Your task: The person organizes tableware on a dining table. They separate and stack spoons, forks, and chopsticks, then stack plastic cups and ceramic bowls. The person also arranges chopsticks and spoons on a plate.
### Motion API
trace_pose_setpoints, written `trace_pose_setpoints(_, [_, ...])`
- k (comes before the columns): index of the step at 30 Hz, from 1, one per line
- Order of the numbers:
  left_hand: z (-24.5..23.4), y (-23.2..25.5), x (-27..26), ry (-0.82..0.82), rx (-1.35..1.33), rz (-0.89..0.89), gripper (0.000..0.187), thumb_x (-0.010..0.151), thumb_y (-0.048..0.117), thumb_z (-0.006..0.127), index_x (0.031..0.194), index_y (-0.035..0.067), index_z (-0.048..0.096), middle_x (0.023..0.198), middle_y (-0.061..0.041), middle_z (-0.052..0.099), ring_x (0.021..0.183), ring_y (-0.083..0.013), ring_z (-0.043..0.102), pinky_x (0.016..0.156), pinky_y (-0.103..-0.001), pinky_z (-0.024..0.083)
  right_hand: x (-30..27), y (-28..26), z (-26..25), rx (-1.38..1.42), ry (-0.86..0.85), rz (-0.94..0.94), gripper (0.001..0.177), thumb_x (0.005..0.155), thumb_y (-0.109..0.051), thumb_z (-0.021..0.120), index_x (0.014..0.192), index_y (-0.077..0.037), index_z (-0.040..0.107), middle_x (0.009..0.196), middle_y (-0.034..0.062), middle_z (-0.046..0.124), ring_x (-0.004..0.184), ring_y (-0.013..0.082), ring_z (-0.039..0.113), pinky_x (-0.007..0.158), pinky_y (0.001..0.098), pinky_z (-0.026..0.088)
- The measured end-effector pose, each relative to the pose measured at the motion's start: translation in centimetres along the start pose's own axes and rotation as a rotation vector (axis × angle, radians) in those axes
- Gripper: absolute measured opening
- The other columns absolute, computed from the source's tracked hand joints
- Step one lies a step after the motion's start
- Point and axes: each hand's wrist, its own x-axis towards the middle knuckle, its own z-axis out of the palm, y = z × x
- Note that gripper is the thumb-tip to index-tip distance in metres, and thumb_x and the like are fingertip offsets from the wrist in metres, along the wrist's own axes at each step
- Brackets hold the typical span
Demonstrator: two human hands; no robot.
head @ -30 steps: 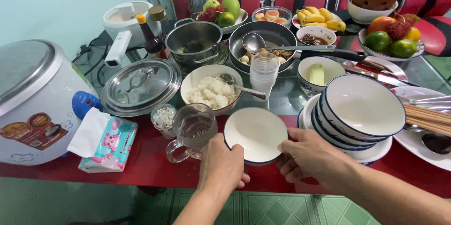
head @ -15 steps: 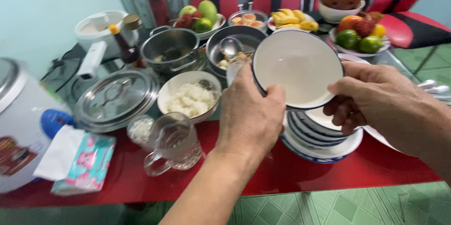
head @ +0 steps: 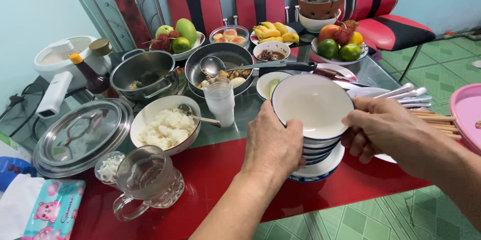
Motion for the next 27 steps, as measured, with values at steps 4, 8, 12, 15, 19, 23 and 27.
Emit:
trace_pose_setpoints(4, [0.3, -0.4, 0.1, -0.012, 0.043, -0.045, 0.039, 0.087, 0.009, 0.045, 0.122, -0.005, 0.054, 0.074, -0.021, 0.075, 0.047, -0.0233, 0.071, 0.041, -0.033, 0.062, 0.4, 0.5, 0.1, -0.059, -0.011, 0.018, 0.023, 0.106, -0.017, 0.052, 0.110, 0.001, 0.064, 0.083, 0.0143, 0.065, 0.062, 0.0183, 0.058, 0.056, 0.0376, 0.056])
trace_pose_setpoints(8, [0.5, -0.5, 0.1, 0.000, 0.059, -0.081, 0.038, 0.088, 0.010, 0.046, 0.124, -0.003, 0.052, 0.069, -0.017, 0.073, 0.046, -0.0221, 0.070, 0.041, -0.033, 0.062, 0.5, 0.5, 0.2, -0.054, -0.030, 0.018, 0.021, 0.105, -0.018, 0.052, 0.109, 0.000, 0.063, 0.083, 0.0127, 0.065, 0.063, 0.0178, 0.058, 0.056, 0.0373, 0.056])
trace_pose_setpoints(12, [0.6, -0.4, 0.0, 0.007, 0.065, -0.121, 0.038, 0.089, 0.009, 0.046, 0.125, -0.001, 0.051, 0.072, -0.016, 0.071, 0.045, -0.0203, 0.068, 0.039, -0.032, 0.061, 0.5, 0.9, 0.1, -0.058, -0.056, -0.027, 0.022, 0.103, -0.019, 0.053, 0.107, 0.000, 0.062, 0.080, 0.0113, 0.065, 0.062, 0.0173, 0.058, 0.054, 0.0367, 0.054])
trace_pose_setpoints(15, [0.9, -0.8, 0.1, 0.019, 0.050, -0.104, 0.038, 0.089, 0.008, 0.046, 0.125, -0.002, 0.051, 0.075, -0.017, 0.071, 0.043, -0.0194, 0.067, 0.037, -0.031, 0.060, 1.1, 1.5, -0.1, -0.086, -0.051, -0.015, 0.023, 0.104, -0.021, 0.054, 0.109, 0.000, 0.062, 0.082, 0.0115, 0.065, 0.062, 0.0173, 0.058, 0.054, 0.0372, 0.054])
trace_pose_setpoints(19, [1.1, -2.5, 0.8, 0.027, 0.066, -0.085, 0.043, 0.092, 0.023, 0.052, 0.127, -0.001, 0.055, 0.078, -0.014, 0.073, 0.049, -0.0242, 0.070, 0.044, -0.036, 0.062, 2.3, 2.3, -0.8, -0.031, 0.000, 0.007, 0.035, 0.107, -0.034, 0.055, 0.124, -0.005, 0.065, 0.084, 0.0104, 0.062, 0.063, 0.0175, 0.057, 0.056, 0.0381, 0.055])
trace_pose_setpoints(23, [1.1, -5.3, 1.9, 0.426, 0.357, 0.168, 0.066, 0.097, 0.055, 0.063, 0.135, 0.001, 0.059, 0.112, -0.023, 0.072, 0.110, -0.0354, 0.070, 0.098, -0.048, 0.057, 2.4, 2.3, -1.5, 0.019, 0.169, 0.137, 0.055, 0.108, -0.050, 0.044, 0.144, -0.011, 0.058, 0.105, 0.0171, 0.064, 0.090, 0.0255, 0.062, 0.075, 0.0426, 0.057])
trace_pose_setpoints(27, [0.2, -8.0, 2.1, 0.245, -0.018, -0.329, 0.107, 0.079, 0.080, 0.049, 0.162, 0.019, 0.019, 0.152, -0.016, 0.035, 0.145, -0.0343, 0.038, 0.120, -0.058, 0.034, 2.3, 3.0, -0.5, 0.094, 0.068, 0.300, 0.069, 0.103, -0.070, 0.029, 0.156, -0.030, 0.048, 0.145, 0.0134, 0.056, 0.138, 0.0284, 0.052, 0.110, 0.0522, 0.048])
